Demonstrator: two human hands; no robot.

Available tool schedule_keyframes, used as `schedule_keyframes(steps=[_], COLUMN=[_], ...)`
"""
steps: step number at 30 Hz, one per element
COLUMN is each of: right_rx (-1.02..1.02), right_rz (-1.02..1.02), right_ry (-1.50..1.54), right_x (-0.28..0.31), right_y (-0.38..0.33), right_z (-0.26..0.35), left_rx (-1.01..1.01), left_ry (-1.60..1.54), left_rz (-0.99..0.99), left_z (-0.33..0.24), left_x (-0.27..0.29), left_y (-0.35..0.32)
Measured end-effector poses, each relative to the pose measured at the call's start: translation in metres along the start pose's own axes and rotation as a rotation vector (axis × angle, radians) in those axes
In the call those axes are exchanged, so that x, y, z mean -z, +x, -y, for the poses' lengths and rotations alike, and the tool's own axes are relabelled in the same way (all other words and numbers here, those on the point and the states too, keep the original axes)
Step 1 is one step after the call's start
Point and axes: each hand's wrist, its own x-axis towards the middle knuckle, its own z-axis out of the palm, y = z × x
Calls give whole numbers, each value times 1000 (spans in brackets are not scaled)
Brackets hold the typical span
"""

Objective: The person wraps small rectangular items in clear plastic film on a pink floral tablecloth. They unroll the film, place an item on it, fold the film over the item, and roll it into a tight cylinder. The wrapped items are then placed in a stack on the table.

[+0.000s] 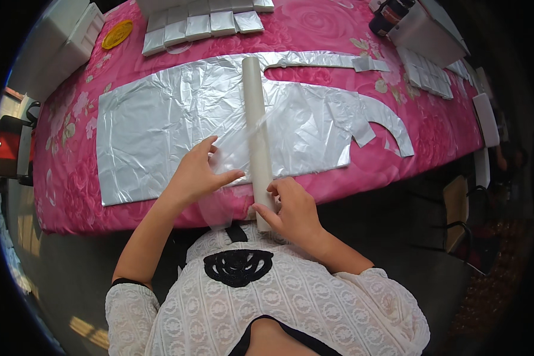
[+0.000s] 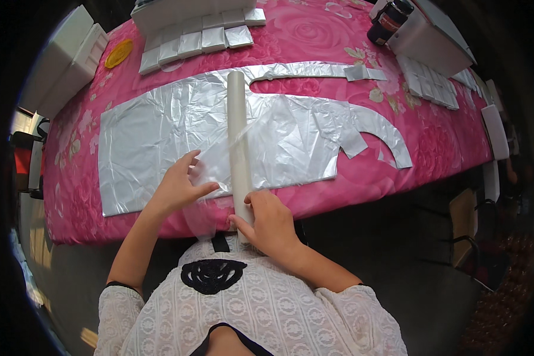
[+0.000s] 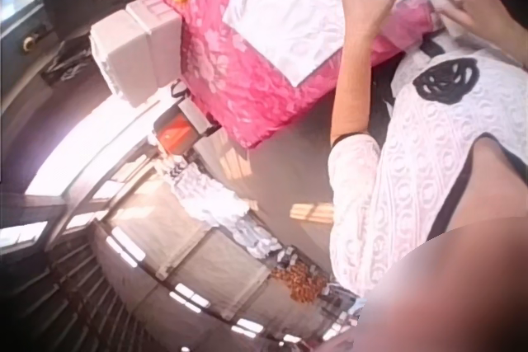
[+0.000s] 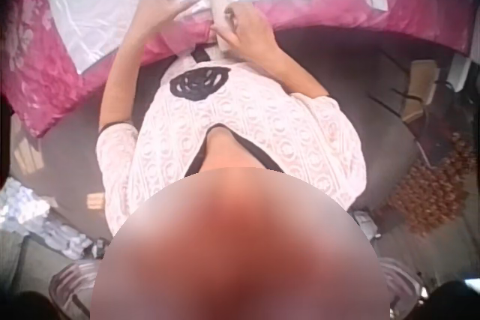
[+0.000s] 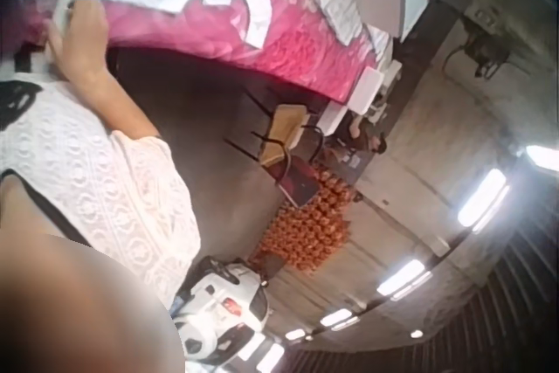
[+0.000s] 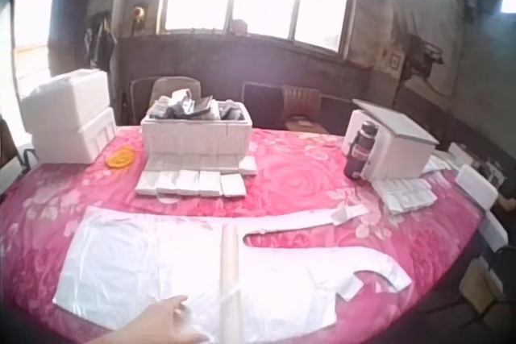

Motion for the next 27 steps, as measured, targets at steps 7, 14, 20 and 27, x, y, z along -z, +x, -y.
schedule_keyframes(steps=[7,14,20,27], right_rx=[-327,-400,-430,-446], right_rz=[222,257,271,255], right_ry=[78,225,226,224], right_x=[-9,2,4,2], right_y=[5,3,3,2], right_z=[-12,-15,-14,-16], left_rx=[232,146,409,-107], left_ry=[-576,-803,-315,774], left_rz=[259,213,47,-502], left_z=[20,93,152,122], left_x=[7,122,182,152], left_y=[16,18,-3,-1])
